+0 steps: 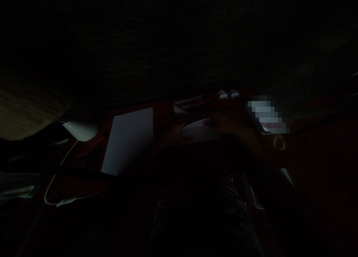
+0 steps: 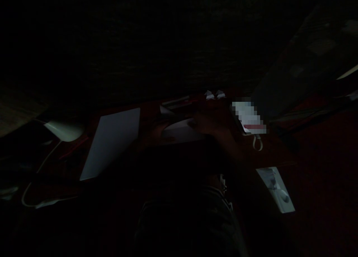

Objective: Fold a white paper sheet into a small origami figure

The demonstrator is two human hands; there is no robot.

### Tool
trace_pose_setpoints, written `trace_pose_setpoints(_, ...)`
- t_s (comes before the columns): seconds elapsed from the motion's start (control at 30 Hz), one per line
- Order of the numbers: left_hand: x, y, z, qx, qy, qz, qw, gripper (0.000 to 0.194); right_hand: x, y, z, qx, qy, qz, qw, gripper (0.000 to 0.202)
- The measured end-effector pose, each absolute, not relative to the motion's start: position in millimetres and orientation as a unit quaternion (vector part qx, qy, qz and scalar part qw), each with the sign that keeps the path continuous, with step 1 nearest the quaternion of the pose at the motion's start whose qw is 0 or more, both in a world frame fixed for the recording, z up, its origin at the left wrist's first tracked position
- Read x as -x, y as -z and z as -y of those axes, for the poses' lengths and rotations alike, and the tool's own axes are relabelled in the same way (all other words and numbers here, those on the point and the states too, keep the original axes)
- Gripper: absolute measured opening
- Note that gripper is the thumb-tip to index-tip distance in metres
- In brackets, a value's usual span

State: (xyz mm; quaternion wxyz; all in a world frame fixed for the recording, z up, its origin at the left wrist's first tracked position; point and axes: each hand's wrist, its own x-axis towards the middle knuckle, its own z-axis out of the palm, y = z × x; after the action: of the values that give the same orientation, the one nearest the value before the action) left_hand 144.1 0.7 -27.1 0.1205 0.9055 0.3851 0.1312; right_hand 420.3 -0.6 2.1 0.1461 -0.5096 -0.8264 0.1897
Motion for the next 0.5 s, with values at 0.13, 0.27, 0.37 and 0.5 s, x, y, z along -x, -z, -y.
trace_pose_setpoints(0.13,-150,26,0,-0.877,-0.131,-0.442,0.133,0.039,-415,-5,2,0.539,-0.135,0.824,0.115,0.038)
trace_pose_setpoints(0.27,-155,25,-1,-0.867,-0.136,-0.457,0.143,0.029,-413,-4,-1,0.516,-0.149,0.837,0.105,0.043)
trace_pose_setpoints(0.37,-155,26,-3,-0.861,-0.154,-0.464,0.142,0.03,-410,-8,-1,0.535,-0.146,0.827,0.089,0.044)
trace_pose_setpoints(0.5,-155,29,-5,-0.85,-0.185,-0.469,0.15,0.035,-404,-14,1,0.578,-0.139,0.802,0.06,0.039)
